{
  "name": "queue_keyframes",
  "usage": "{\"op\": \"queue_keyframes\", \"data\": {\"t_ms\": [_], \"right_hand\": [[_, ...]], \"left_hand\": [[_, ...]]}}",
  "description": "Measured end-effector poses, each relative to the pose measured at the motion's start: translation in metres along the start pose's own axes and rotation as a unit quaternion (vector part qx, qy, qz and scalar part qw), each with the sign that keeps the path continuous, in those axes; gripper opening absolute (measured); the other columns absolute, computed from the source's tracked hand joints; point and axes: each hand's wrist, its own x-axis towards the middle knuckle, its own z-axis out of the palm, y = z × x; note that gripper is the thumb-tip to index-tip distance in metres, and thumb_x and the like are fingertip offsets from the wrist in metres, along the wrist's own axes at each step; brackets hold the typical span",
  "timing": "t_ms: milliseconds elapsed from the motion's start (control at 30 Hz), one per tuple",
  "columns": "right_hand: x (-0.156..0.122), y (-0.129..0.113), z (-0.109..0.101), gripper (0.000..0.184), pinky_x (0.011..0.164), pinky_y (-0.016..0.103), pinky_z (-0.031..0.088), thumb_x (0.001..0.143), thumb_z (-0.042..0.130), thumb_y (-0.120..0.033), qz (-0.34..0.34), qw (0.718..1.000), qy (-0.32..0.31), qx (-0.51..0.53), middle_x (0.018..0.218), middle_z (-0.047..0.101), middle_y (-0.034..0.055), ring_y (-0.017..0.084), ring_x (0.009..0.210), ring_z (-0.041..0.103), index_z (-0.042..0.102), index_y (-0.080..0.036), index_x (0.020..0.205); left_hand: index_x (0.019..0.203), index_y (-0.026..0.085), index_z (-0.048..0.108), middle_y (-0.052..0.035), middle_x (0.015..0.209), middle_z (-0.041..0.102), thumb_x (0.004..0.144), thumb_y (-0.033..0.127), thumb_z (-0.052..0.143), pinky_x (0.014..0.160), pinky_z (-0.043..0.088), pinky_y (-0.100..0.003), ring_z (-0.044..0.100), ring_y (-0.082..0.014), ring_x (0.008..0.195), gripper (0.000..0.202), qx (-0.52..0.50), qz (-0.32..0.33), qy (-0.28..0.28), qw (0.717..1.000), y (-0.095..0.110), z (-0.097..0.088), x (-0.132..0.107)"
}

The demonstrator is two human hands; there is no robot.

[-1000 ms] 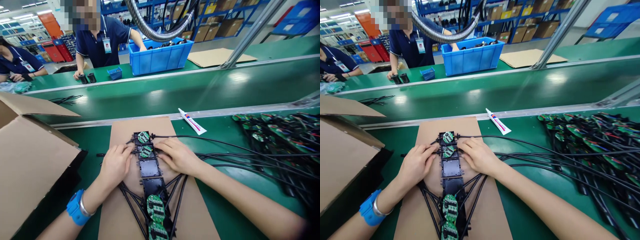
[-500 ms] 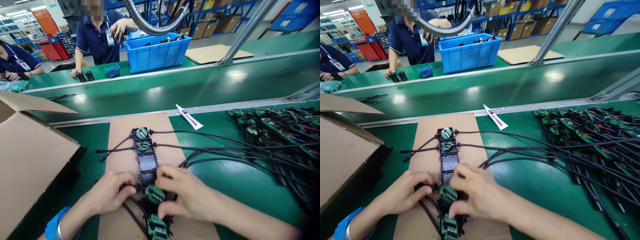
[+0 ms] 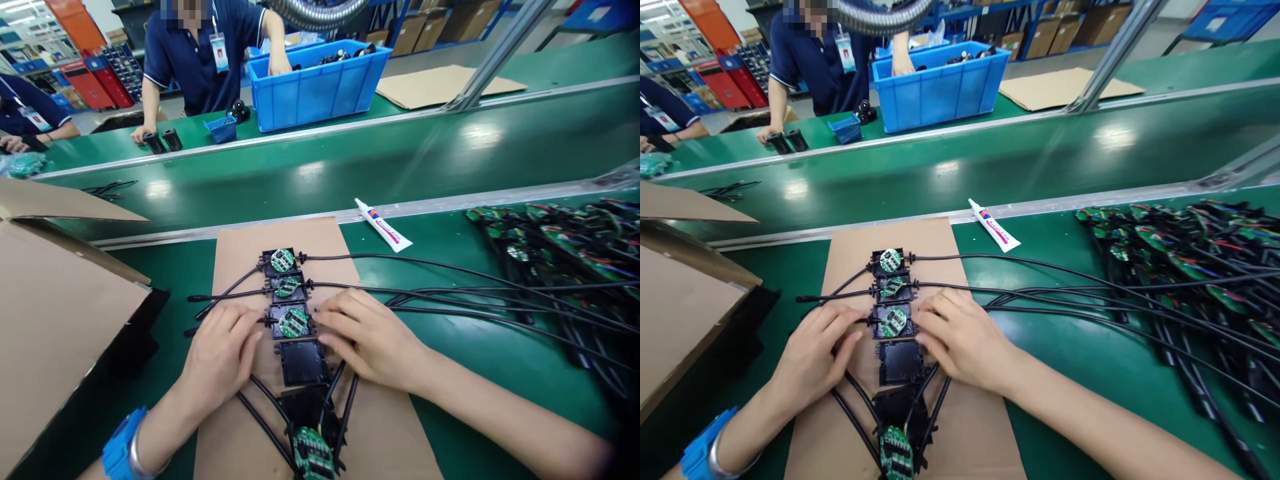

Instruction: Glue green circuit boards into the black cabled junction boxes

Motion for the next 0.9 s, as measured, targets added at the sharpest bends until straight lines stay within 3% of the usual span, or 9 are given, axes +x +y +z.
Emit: {"op": "queue_keyframes", "data": {"t_ms": [100, 200, 300, 400, 500, 633, 700, 767, 900], "right_hand": [[-0.007, -0.033, -0.006, 0.018, 0.075, 0.039, 0.042, 0.083, 0.06, -0.035, -0.014, 0.996, -0.059, 0.064, 0.088, 0.059, 0.0079, 0.022, 0.084, 0.048, 0.064, -0.019, 0.091], [-0.017, -0.057, 0.005, 0.024, 0.077, 0.039, 0.041, 0.068, 0.071, -0.037, -0.016, 0.987, -0.117, 0.105, 0.087, 0.055, 0.0051, 0.022, 0.085, 0.046, 0.057, -0.019, 0.075], [-0.027, -0.066, 0.024, 0.022, 0.073, 0.033, 0.04, 0.063, 0.069, -0.023, -0.026, 0.988, -0.11, 0.101, 0.086, 0.053, 0.0022, 0.019, 0.083, 0.044, 0.049, -0.019, 0.069], [-0.035, -0.068, 0.029, 0.019, 0.062, 0.029, 0.034, 0.064, 0.065, -0.017, -0.075, 0.99, -0.089, 0.077, 0.083, 0.051, 0.0004, 0.016, 0.076, 0.042, 0.047, -0.02, 0.067], [-0.033, -0.065, 0.012, 0.02, 0.062, 0.028, 0.035, 0.072, 0.069, -0.025, -0.082, 0.988, -0.086, 0.096, 0.087, 0.053, 0.0004, 0.015, 0.076, 0.045, 0.05, -0.021, 0.073], [-0.018, -0.042, -0.016, 0.023, 0.069, 0.028, 0.042, 0.088, 0.058, -0.038, 0.016, 0.985, -0.101, 0.138, 0.093, 0.057, 0.0038, 0.016, 0.081, 0.051, 0.052, -0.02, 0.101], [-0.012, -0.027, -0.019, 0.011, 0.067, 0.028, 0.041, 0.094, 0.047, -0.028, 0.035, 0.989, -0.107, 0.099, 0.088, 0.058, 0.0042, 0.016, 0.079, 0.052, 0.052, -0.019, 0.094], [-0.01, -0.014, -0.014, 0.016, 0.064, 0.029, 0.039, 0.094, 0.042, -0.022, 0.023, 0.992, -0.114, 0.047, 0.082, 0.057, 0.0042, 0.016, 0.075, 0.051, 0.051, -0.018, 0.081], [-0.018, -0.007, -0.006, 0.021, 0.058, 0.028, 0.034, 0.093, 0.04, -0.02, 0.01, 0.995, -0.095, -0.011, 0.076, 0.054, 0.0033, 0.015, 0.069, 0.048, 0.05, -0.018, 0.075]], "left_hand": [[0.105, 0.023, 0.058, -0.0048, 0.1, 0.062, 0.09, 0.028, 0.055, 0.082, 0.044, -0.033, 0.055, -0.0204, 0.092, 0.016, -0.154, 0.072, -0.121, 0.978, 0.009, -0.008, -0.014], [0.097, 0.022, 0.059, -0.003, 0.092, 0.063, 0.092, 0.021, 0.05, 0.079, 0.042, -0.032, 0.055, -0.0191, 0.087, 0.01, -0.185, 0.099, -0.193, 0.958, 0.012, -0.002, -0.024], [0.093, 0.021, 0.059, -0.0034, 0.088, 0.064, 0.093, 0.012, 0.042, 0.076, 0.041, -0.032, 0.055, -0.0185, 0.085, 0.02, -0.171, 0.114, -0.178, 0.962, 0.009, 0.007, -0.03], [0.096, 0.021, 0.061, -0.0028, 0.087, 0.066, 0.094, 0.014, 0.045, 0.077, 0.042, -0.031, 0.057, -0.0177, 0.084, 0.018, -0.183, 0.128, -0.166, 0.961, 0.005, 0.009, -0.034], [0.101, 0.021, 0.062, -0.0025, 0.088, 0.067, 0.093, 0.018, 0.053, 0.075, 0.045, -0.027, 0.059, -0.0161, 0.082, 0.013, -0.215, 0.119, -0.123, 0.961, 0.004, 0.002, -0.035], [0.098, 0.019, 0.063, -0.003, 0.081, 0.065, 0.091, 0.019, 0.056, 0.066, 0.046, -0.024, 0.06, -0.0144, 0.073, 0.01, -0.187, 0.049, -0.004, 0.981, 0.004, -0.004, -0.033], [0.093, 0.019, 0.063, -0.0027, 0.077, 0.064, 0.09, 0.02, 0.055, 0.063, 0.045, -0.025, 0.06, -0.0151, 0.07, 0.009, -0.136, 0.025, 0.014, 0.99, 0.003, -0.002, -0.033], [0.089, 0.019, 0.063, -0.0021, 0.074, 0.062, 0.091, 0.021, 0.054, 0.061, 0.045, -0.025, 0.059, -0.0157, 0.068, 0.009, -0.096, 0.017, 0.017, 0.995, 0.002, 0.002, -0.034], [0.09, 0.02, 0.061, -0.0005, 0.072, 0.059, 0.091, 0.02, 0.052, 0.057, 0.043, -0.024, 0.058, -0.0144, 0.064, 0.009, -0.087, 0.011, 0.042, 0.995, 0.003, 0.007, -0.037]]}}
